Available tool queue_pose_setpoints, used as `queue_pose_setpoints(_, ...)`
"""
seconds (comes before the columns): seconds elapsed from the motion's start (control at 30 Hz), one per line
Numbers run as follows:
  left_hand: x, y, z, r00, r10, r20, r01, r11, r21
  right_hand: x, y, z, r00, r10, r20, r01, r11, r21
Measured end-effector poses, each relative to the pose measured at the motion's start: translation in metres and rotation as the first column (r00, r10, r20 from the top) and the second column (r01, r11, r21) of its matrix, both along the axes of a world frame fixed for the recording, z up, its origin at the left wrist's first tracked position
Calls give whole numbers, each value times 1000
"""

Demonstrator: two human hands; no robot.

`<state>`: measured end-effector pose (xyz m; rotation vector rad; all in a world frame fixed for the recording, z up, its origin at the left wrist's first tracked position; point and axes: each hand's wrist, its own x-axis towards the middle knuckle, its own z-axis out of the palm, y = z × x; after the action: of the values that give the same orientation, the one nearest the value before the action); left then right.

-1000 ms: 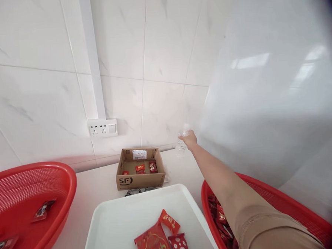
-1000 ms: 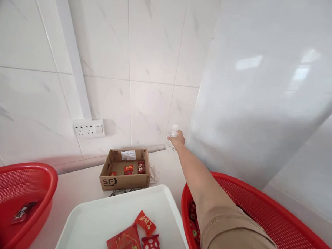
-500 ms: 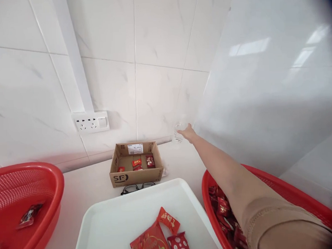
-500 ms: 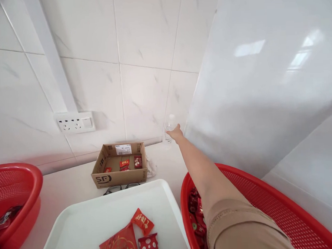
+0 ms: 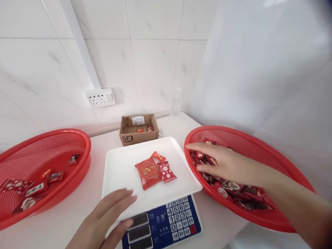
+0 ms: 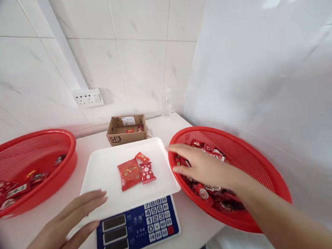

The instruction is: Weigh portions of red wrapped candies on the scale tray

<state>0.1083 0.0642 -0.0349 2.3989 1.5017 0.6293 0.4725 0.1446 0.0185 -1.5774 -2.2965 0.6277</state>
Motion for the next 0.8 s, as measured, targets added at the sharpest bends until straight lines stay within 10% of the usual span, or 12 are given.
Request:
queue_pose_setpoints(0.17,62,51,15,938,-266,-222,242,961,-132,6,-74,-32,993,-116,25,117,992,-47)
queue_pose_setpoints(0.43,103,95,4,875,-360,-324,321,932,-167,30,-80,-47,967,-255,20,254,949,-185)
queue_pose_setpoints(0.8,60,37,4,981,-169,-98,169,986,-8,63,-51,-78,952,-116,284,172,968,-183)
